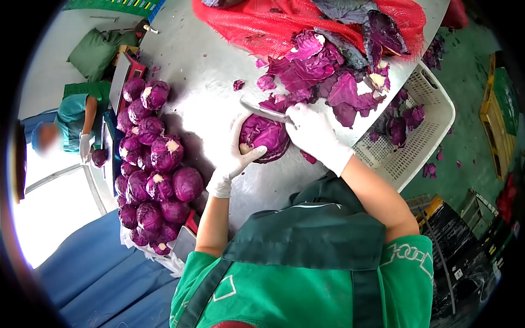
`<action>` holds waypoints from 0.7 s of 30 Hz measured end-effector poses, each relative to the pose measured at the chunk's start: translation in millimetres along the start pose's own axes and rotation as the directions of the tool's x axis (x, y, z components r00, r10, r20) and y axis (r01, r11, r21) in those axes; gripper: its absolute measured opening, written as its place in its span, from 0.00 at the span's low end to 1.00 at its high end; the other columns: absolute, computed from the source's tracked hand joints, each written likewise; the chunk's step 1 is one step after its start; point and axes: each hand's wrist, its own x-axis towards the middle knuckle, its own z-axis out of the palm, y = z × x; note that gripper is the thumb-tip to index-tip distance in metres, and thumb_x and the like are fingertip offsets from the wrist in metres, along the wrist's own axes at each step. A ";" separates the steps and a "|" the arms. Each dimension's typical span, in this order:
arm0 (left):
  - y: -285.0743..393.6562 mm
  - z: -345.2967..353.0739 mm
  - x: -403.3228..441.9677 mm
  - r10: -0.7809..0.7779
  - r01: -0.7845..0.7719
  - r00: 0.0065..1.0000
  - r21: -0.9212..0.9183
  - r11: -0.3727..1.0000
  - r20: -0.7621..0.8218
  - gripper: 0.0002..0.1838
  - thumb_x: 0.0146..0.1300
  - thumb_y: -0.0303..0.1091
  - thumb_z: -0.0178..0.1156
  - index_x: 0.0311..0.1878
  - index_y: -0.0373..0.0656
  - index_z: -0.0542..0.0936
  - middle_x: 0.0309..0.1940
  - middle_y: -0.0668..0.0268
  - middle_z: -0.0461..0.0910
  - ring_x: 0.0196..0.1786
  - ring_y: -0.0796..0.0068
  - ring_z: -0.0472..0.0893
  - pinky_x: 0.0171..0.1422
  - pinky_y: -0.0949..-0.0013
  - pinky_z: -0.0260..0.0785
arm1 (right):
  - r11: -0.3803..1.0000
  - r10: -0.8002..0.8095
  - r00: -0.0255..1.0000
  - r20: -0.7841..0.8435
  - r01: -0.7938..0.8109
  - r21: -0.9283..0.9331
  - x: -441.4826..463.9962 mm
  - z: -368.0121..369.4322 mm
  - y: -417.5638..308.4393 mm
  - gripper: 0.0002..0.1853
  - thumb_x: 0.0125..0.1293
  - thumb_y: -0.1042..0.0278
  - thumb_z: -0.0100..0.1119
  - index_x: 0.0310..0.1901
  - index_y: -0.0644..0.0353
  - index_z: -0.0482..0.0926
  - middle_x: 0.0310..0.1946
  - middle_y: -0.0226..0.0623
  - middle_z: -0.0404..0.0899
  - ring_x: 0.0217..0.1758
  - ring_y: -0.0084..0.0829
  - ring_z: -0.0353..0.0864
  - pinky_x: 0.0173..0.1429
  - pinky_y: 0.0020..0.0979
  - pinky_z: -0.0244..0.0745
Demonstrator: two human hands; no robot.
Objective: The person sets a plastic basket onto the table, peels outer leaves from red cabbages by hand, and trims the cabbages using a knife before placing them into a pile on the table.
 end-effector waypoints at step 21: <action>21.0 26.6 -68.6 -0.271 0.281 0.934 0.012 0.960 -0.235 0.56 0.51 0.47 0.76 0.75 0.40 0.51 0.59 0.48 0.62 0.56 0.57 0.75 0.61 0.58 0.72 | 0.836 0.390 0.917 0.082 -0.390 0.386 -34.1 -3.7 -8.3 0.24 0.64 0.56 0.65 0.56 0.66 0.77 0.35 0.45 0.83 0.38 0.39 0.85 0.46 0.33 0.78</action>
